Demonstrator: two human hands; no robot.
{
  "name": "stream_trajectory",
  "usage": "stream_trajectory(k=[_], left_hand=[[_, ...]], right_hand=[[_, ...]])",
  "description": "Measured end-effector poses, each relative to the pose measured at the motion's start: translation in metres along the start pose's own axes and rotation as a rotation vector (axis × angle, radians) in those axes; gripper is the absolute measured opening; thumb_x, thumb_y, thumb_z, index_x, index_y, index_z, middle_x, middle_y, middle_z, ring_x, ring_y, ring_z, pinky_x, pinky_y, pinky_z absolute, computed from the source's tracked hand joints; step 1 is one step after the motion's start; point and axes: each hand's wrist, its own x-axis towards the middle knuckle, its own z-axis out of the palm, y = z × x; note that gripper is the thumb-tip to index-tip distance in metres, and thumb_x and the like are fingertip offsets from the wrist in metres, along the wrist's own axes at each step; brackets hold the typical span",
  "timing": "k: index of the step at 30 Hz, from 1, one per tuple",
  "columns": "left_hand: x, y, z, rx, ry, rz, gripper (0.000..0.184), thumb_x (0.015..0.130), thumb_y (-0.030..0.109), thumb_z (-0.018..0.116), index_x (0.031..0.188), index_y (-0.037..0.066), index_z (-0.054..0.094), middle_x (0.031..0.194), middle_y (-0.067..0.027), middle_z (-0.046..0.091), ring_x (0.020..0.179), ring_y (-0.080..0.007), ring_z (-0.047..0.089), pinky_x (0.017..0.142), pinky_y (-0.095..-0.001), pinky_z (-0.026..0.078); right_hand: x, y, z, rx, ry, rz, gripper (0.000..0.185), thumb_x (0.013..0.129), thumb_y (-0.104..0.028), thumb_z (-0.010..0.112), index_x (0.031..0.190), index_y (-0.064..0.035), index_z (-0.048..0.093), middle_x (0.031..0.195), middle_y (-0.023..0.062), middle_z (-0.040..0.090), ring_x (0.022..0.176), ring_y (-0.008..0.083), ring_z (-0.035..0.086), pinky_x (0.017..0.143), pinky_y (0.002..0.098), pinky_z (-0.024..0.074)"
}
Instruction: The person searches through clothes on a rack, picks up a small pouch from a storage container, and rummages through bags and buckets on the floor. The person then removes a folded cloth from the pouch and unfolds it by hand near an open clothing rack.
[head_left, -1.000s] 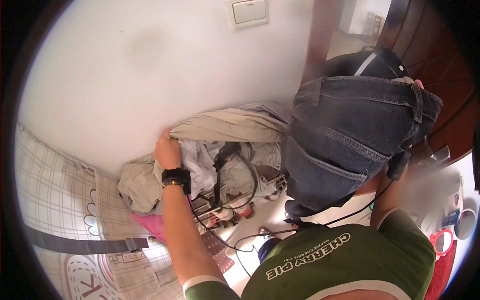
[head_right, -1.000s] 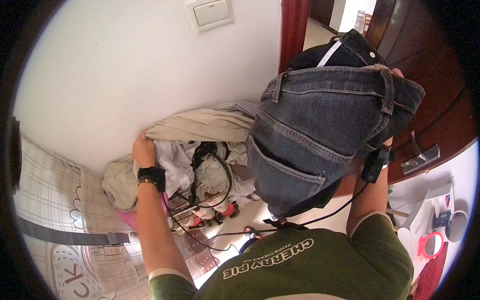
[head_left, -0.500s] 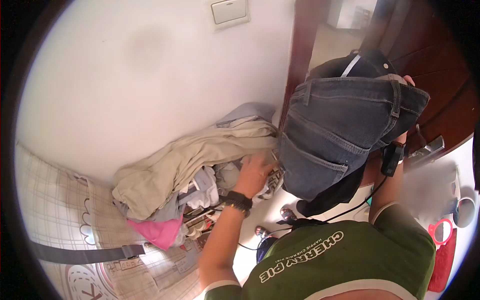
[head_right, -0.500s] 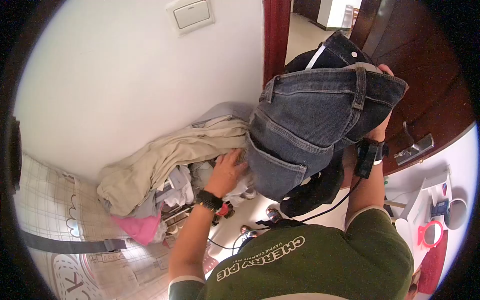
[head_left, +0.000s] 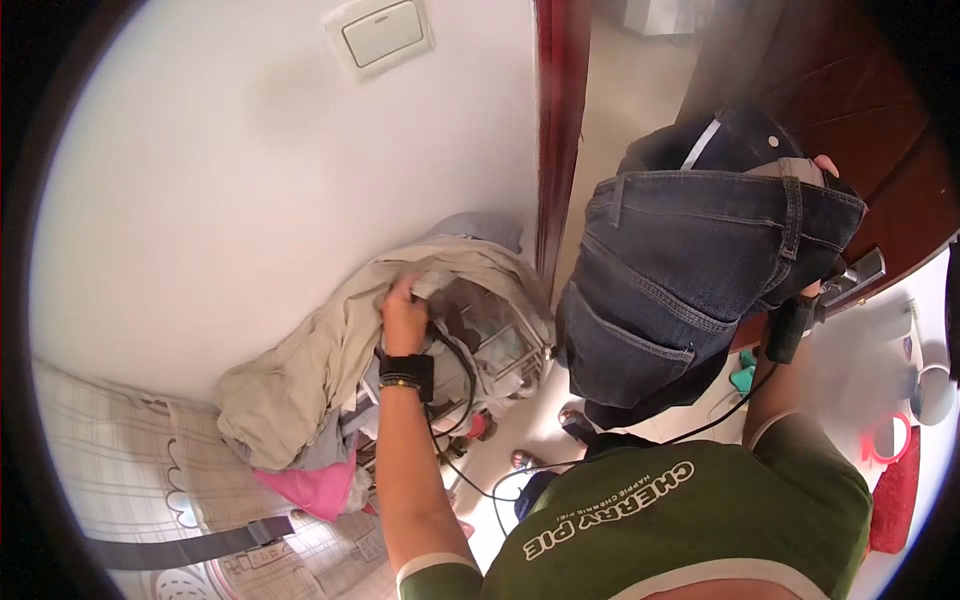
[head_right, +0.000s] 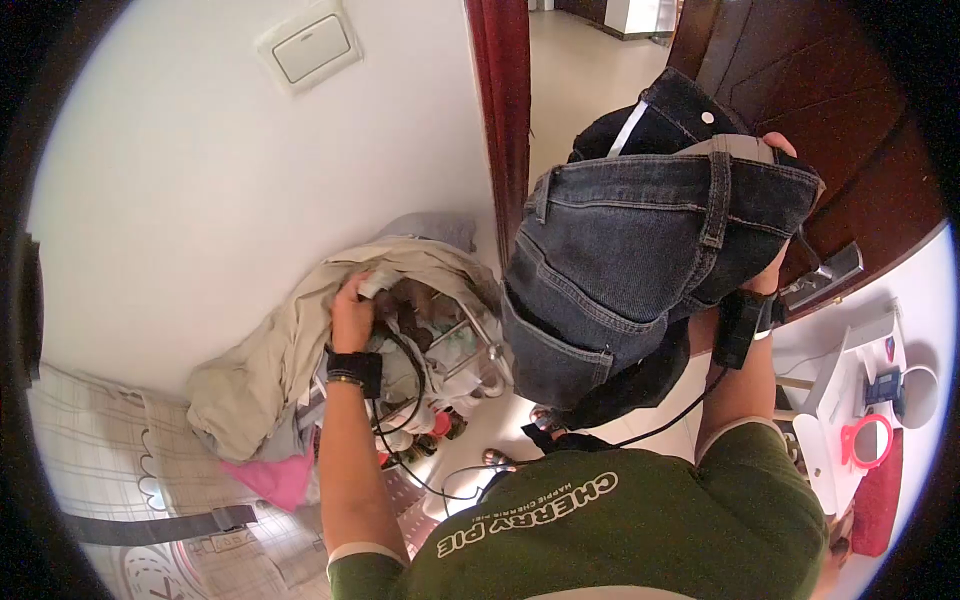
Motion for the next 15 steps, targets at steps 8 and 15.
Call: stream_trajectory(k=[8,15], left_hand=[[0.004,0.008,-0.007,0.0,0.051,-0.041,0.038,0.075,-0.005,0.051,0.111,0.004,0.058,0.097,-0.0224,0.063,0.092,-0.037,0.06,0.079,-0.0395,0.048],[-0.092,0.034,0.06,0.547,-0.196,0.44,0.032,0.081,0.007,0.052,0.112,0.006,0.058,0.122,-0.0145,0.052,0.124,-0.0332,0.041,0.101,-0.059,0.028]], right_hand=[[0.031,-0.009,-0.004,-0.279,0.073,-0.069,0.049,0.093,-0.027,0.053,0.133,-0.0034,0.037,0.122,0.0102,0.054,0.109,0.0189,0.055,0.096,0.0305,0.0455],[0.075,-0.003,0.062,-0.445,0.001,-0.269,0.045,0.091,-0.024,0.052,0.129,-0.0003,0.044,0.126,0.0113,0.052,0.111,0.0195,0.054,0.095,0.0311,0.0443]])
